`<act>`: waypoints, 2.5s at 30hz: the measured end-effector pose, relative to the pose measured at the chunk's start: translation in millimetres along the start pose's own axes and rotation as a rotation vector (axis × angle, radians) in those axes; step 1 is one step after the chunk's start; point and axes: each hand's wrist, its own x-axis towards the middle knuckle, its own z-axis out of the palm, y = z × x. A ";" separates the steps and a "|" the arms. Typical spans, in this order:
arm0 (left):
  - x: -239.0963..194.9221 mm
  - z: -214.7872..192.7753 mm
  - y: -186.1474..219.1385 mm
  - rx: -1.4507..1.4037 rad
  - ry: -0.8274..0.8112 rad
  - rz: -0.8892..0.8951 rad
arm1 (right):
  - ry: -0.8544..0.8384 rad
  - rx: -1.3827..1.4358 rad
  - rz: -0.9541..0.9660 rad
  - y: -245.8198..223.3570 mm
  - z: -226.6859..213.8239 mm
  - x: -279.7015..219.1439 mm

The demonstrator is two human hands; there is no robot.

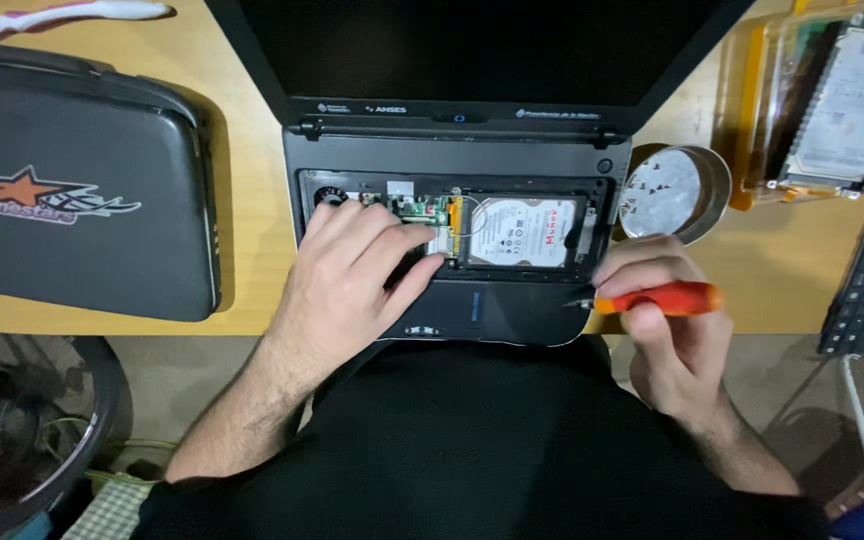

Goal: The person uses a screwdriver to remove screws from the back of a white laptop and places them in a small metal container. They then open the laptop, remove the keyboard, and proceed to unscrew and remove the hard drive from the internal bay.

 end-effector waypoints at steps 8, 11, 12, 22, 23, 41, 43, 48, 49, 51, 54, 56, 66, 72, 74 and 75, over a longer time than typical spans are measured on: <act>0.2 -0.2 -7.3 -0.082 0.012 0.009 | 0.116 0.030 -0.097 36.7 8.5 8.7; 4.3 -5.0 -7.1 -0.140 0.009 -0.004 | 0.221 0.144 -0.184 39.3 8.2 15.4; 3.0 -5.1 -7.8 -0.148 0.008 0.001 | 0.226 0.137 -0.181 40.2 4.6 14.8; 7.9 -1.0 -1.1 -0.095 -0.029 -0.001 | 0.345 0.176 -0.166 53.4 -18.0 -10.4; 8.6 -1.2 0.4 -0.090 -0.028 -0.014 | 0.361 0.194 -0.155 53.2 -15.9 -11.0; 3.1 -0.6 -4.0 -0.084 -0.007 -0.005 | 0.117 -0.098 -0.152 27.1 -2.8 6.6; 3.1 0.2 -4.2 -0.075 0.000 -0.010 | 0.094 -0.062 -0.139 27.1 -0.1 10.3; 4.4 -0.5 -1.8 -0.031 -0.023 -0.017 | 0.029 -0.073 -0.120 27.8 6.0 20.2; 4.3 0.1 -1.7 -0.030 -0.019 -0.016 | 0.017 -0.093 -0.136 28.6 6.0 20.8; 4.0 0.9 -1.6 -0.028 -0.015 -0.018 | 0.005 -0.111 -0.152 36.3 3.8 18.5; 4.6 0.6 -1.6 -0.026 -0.030 -0.021 | -0.041 0.215 -0.135 42.6 -2.6 13.4; 4.7 0.3 -0.6 -0.028 -0.041 -0.037 | 0.007 0.115 -0.133 28.0 -6.9 14.5; 12.7 6.5 5.6 0.145 0.022 0.042 | -0.064 -1.244 -0.080 18.8 -2.2 25.0; 15.9 12.0 9.5 0.162 0.038 0.082 | -0.063 -1.095 -0.080 26.2 -5.3 24.6; 16.8 19.3 10.5 0.222 0.082 0.107 | -0.106 -1.051 -0.130 28.5 -9.1 22.9; 17.1 21.1 9.4 0.223 0.085 0.107 | -0.105 -1.052 -0.133 25.5 -7.4 22.4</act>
